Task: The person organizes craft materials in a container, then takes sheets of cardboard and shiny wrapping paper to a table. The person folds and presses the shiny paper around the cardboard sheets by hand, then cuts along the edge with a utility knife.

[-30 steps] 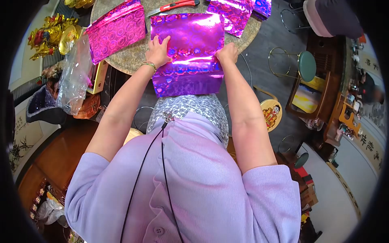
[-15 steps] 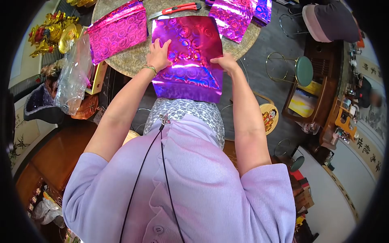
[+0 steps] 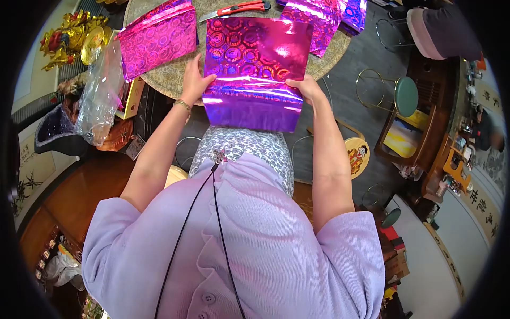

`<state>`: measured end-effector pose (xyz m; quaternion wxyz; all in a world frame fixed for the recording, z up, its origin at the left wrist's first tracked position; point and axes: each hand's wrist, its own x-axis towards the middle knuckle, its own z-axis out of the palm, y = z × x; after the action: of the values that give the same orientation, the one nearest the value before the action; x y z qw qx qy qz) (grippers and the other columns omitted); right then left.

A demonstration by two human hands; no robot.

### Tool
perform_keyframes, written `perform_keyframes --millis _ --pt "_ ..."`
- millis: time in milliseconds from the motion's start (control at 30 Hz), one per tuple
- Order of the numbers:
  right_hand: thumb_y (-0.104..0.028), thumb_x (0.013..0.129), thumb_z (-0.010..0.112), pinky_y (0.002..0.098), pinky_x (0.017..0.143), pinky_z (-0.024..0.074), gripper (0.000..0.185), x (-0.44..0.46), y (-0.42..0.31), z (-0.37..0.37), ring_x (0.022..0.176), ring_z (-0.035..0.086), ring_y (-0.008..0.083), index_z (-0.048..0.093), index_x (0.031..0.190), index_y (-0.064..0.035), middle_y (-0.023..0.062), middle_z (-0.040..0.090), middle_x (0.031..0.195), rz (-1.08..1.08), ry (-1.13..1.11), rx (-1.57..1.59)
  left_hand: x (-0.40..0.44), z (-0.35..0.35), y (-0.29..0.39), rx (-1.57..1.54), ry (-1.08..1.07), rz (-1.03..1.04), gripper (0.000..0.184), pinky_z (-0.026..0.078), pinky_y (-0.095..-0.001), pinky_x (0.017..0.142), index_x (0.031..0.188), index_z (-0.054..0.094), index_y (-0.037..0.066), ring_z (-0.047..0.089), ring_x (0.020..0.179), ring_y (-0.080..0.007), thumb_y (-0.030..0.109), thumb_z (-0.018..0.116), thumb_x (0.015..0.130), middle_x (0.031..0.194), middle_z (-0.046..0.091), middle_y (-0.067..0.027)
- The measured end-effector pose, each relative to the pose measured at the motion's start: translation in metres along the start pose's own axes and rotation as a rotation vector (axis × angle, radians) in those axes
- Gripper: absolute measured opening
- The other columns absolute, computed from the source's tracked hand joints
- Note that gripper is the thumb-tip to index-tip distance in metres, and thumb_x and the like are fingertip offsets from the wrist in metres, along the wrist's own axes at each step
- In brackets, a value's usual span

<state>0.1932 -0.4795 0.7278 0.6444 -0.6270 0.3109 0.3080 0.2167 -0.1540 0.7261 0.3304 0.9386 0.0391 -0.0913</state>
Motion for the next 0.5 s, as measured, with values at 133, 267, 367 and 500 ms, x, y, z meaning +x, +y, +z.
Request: perform_keyframes --millis 133,267,367,500 --pt "-0.003 0.073 0.065 0.0246 0.057 0.0475 0.012 -0.01 -0.009 -0.005 0.061 0.057 0.0138 0.062 0.084 0.0013 0.007 0.062 0.074 -0.023 -0.038 0.033 0.016 -0.025 -0.007 -0.574 -0.471 -0.414 0.038 0.048 -0.0257 0.072 0.106 0.055 0.0 0.057 0.087 -0.0185 0.01 0.066 0.072 0.098 0.058 -0.0142" --pt "-0.003 0.073 0.065 0.0247 0.059 0.048 0.013 -0.018 -0.028 -0.007 0.062 0.058 0.0138 0.062 0.085 0.0014 0.007 0.063 0.075 -0.137 -0.05 0.014 0.021 -0.046 0.013 -0.726 -0.572 -0.436 0.021 0.047 -0.0201 0.067 0.096 0.061 0.001 0.06 0.073 -0.0145 0.01 0.063 0.076 0.083 0.063 -0.0093" --pt "-0.002 0.073 0.065 0.0249 0.061 0.0484 0.017 -0.019 -0.06 -0.013 0.064 0.058 0.014 0.063 0.089 0.0015 0.0072 0.063 0.076 -0.273 -0.028 -0.126 0.035 -0.069 0.037 -0.606 -0.486 -0.252 0.016 0.047 -0.0174 0.065 0.091 0.064 0.002 0.059 0.065 -0.011 0.011 0.062 0.079 0.078 0.065 -0.0061" --pt "-0.002 0.071 0.067 0.0238 0.063 0.0477 0.022 -0.033 -0.152 -0.016 0.066 0.058 0.0146 0.063 0.093 0.0004 0.0063 0.064 0.079 -0.719 0.0 -0.129 0.073 -0.118 0.086 -0.574 -0.193 0.102 0.02 0.048 -0.0187 0.062 0.085 0.064 0.001 0.059 0.064 -0.0085 0.019 0.066 0.077 0.069 0.063 -0.0057"
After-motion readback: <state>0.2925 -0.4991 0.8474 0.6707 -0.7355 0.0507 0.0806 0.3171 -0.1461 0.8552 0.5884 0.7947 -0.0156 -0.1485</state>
